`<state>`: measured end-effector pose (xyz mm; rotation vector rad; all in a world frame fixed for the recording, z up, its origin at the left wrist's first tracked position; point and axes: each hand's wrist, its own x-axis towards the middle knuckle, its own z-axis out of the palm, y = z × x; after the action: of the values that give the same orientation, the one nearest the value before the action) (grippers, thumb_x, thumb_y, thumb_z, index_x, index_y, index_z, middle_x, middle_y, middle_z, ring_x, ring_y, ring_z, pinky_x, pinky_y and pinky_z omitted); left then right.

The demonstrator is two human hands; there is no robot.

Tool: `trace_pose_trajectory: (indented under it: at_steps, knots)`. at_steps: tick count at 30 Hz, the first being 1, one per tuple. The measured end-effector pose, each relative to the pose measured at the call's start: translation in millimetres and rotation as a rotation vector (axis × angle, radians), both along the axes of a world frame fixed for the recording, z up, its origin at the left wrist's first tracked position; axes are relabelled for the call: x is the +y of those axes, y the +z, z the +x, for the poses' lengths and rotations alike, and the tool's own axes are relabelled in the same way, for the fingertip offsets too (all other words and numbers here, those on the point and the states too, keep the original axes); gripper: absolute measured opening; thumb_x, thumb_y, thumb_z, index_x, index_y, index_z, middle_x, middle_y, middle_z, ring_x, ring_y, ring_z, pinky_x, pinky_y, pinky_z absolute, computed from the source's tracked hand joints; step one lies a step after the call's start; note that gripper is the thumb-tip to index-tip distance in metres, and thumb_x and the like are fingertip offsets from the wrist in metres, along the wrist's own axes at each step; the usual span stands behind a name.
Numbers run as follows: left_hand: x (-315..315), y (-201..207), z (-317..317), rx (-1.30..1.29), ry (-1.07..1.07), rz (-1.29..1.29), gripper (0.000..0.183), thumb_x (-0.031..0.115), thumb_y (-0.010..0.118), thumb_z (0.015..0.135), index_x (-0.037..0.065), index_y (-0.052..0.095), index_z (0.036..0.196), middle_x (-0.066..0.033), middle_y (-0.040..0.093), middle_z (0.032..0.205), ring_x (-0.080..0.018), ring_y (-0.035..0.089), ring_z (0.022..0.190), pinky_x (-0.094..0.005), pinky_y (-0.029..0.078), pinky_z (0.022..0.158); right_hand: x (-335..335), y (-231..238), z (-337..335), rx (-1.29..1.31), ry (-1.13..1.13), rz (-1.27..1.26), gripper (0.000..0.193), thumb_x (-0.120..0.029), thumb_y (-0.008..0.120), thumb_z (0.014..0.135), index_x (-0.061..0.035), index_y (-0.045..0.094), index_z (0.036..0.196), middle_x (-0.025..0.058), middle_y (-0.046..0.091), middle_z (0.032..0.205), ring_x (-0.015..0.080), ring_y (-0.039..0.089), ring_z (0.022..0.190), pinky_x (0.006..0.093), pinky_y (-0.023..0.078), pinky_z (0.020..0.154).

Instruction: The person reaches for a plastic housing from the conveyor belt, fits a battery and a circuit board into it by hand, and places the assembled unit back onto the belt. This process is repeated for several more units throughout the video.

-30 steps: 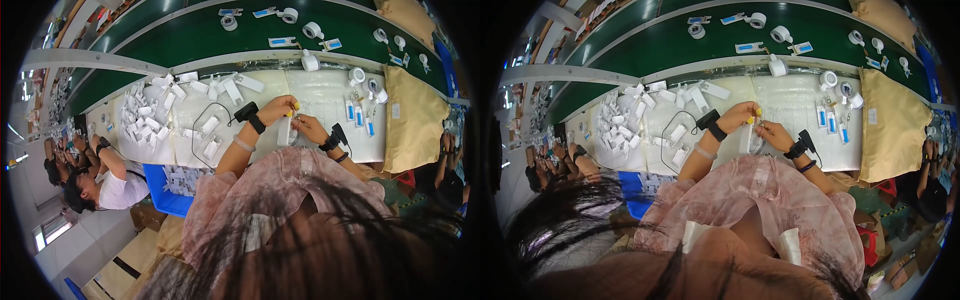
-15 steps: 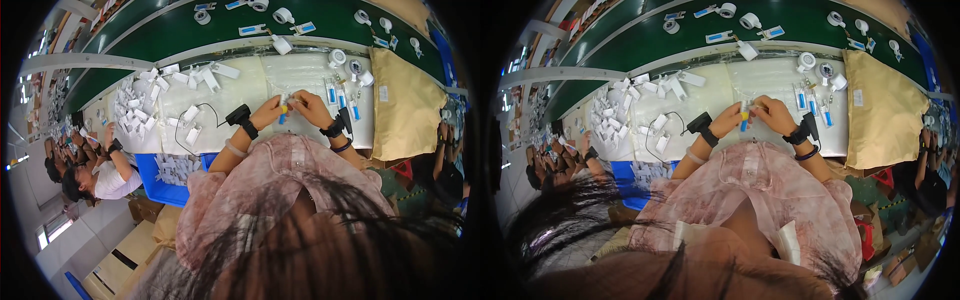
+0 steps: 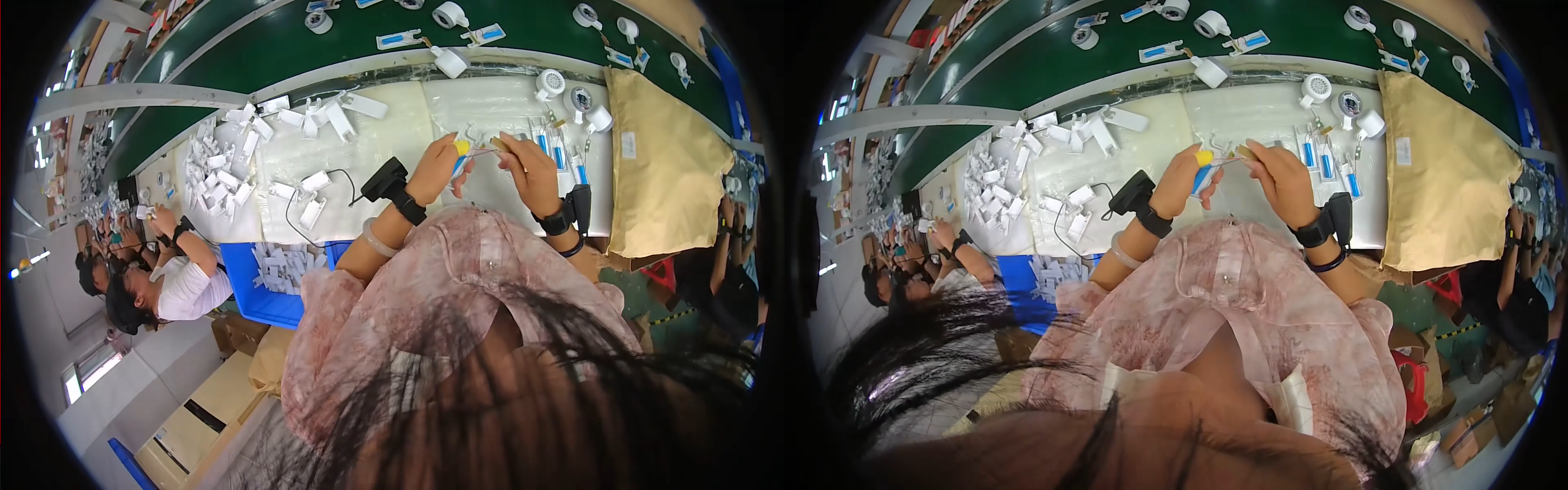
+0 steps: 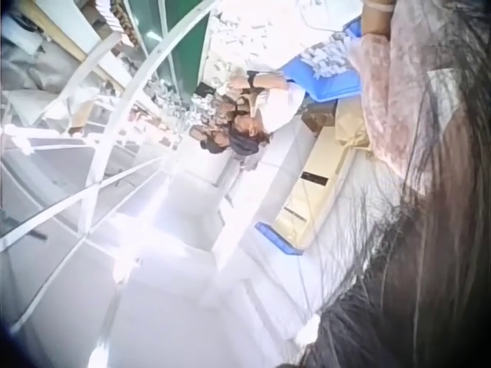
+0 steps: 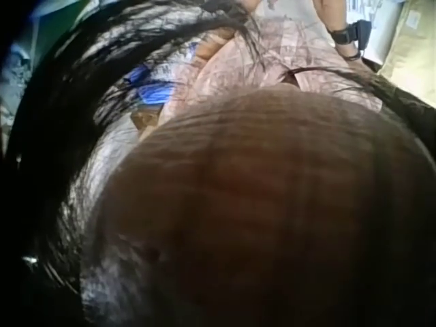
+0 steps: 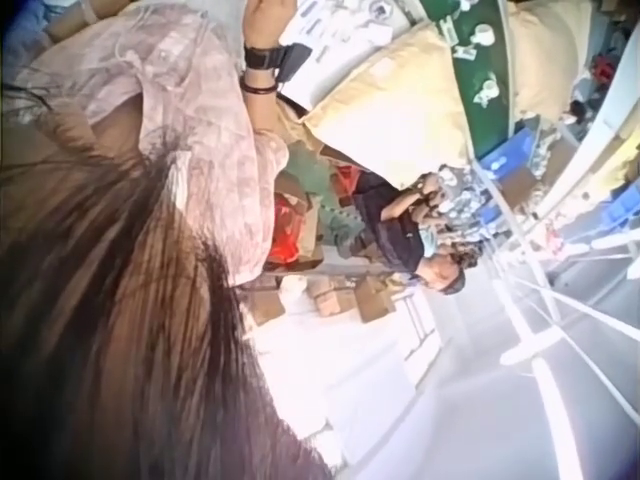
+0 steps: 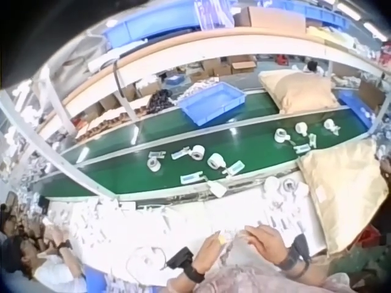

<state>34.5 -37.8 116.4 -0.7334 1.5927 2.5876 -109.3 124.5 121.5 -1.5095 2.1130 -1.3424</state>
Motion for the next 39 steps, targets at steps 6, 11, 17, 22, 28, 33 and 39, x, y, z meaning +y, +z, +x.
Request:
trace_pose_trajectory:
  at_steps: [6,11,17,22,28,33,39]
  knots:
    - [8.1,21.0,-8.6,0.047,0.187,0.084,0.03,0.015,0.041,0.093,-0.002,0.05,0.116,-0.0092,0.059,0.082,-0.0142,0.056,0.054,-0.0288,0.05,0.041,-8.6,15.4,8.5,-0.137,-0.011,-0.033,0.027,0.002,0.061,0.089,-0.0001,0.063,0.115,0.0109,0.066,0.087,0.0174,0.067,0.074,0.0263,0.052,0.067]
    - [1.6,23.7,-0.1,0.096,0.132,0.032,0.034,0.01,0.04,0.092,0.001,0.047,0.123,-0.0116,0.058,0.095,-0.0159,0.06,0.068,-0.0315,0.055,0.049,-16.7,25.2,14.8,-0.008,-0.044,-0.135,0.021,0.005,0.065,0.083,0.0004,0.066,0.104,0.0117,0.066,0.09,0.0215,0.065,0.077,0.0291,0.051,0.067]
    - [1.3,30.0,3.4,0.136,0.049,-0.038,0.044,0.007,0.037,0.088,0.002,0.041,0.131,-0.009,0.055,0.091,-0.0133,0.055,0.065,-0.028,0.052,0.048,-26.6,26.7,22.3,0.014,-0.073,-0.211,0.019,0.004,0.069,0.077,-0.0029,0.067,0.095,0.0103,0.067,0.092,0.026,0.063,0.081,0.0332,0.05,0.069]
    - [2.0,31.4,5.7,0.15,0.036,-0.052,0.043,0.005,0.036,0.089,0.002,0.041,0.131,-0.0071,0.054,0.089,-0.013,0.054,0.07,-0.0275,0.05,0.046,-34.4,25.4,23.6,0.075,-0.039,-0.259,0.02,0.004,0.071,0.073,-0.0056,0.067,0.091,0.0085,0.067,0.091,0.0261,0.061,0.081,0.0348,0.047,0.071]
    - [3.7,29.8,8.9,0.208,0.013,-0.157,0.042,0.002,0.036,0.089,0.0,0.041,0.131,-0.0058,0.053,0.091,-0.011,0.053,0.074,-0.0275,0.053,0.057,-34.1,24.3,25.2,0.11,-0.073,-0.27,0.022,0.004,0.072,0.071,-0.0055,0.069,0.09,0.0069,0.065,0.086,0.0254,0.058,0.08,0.0349,0.046,0.071]
    - [8.9,35.3,10.1,0.191,0.048,-0.176,0.041,0.003,0.039,0.089,-0.001,0.042,0.13,-0.0054,0.054,0.092,-0.0097,0.053,0.075,-0.0261,0.052,0.061,-32.5,24.2,26.1,0.113,-0.066,-0.275,0.022,0.004,0.072,0.07,-0.0056,0.07,0.09,0.0069,0.065,0.086,0.0256,0.058,0.081,0.035,0.046,0.072]
    - [6.4,40.1,11.7,0.19,0.064,-0.284,0.032,0.007,0.05,0.085,-0.002,0.05,0.115,-0.013,0.058,0.097,-0.0183,0.059,0.08,-0.028,0.049,0.067,-34.3,26.6,24.7,0.129,-0.041,-0.242,0.022,0.008,0.071,0.072,-0.0023,0.066,0.091,0.0095,0.063,0.087,0.0268,0.058,0.083,0.0337,0.047,0.073]
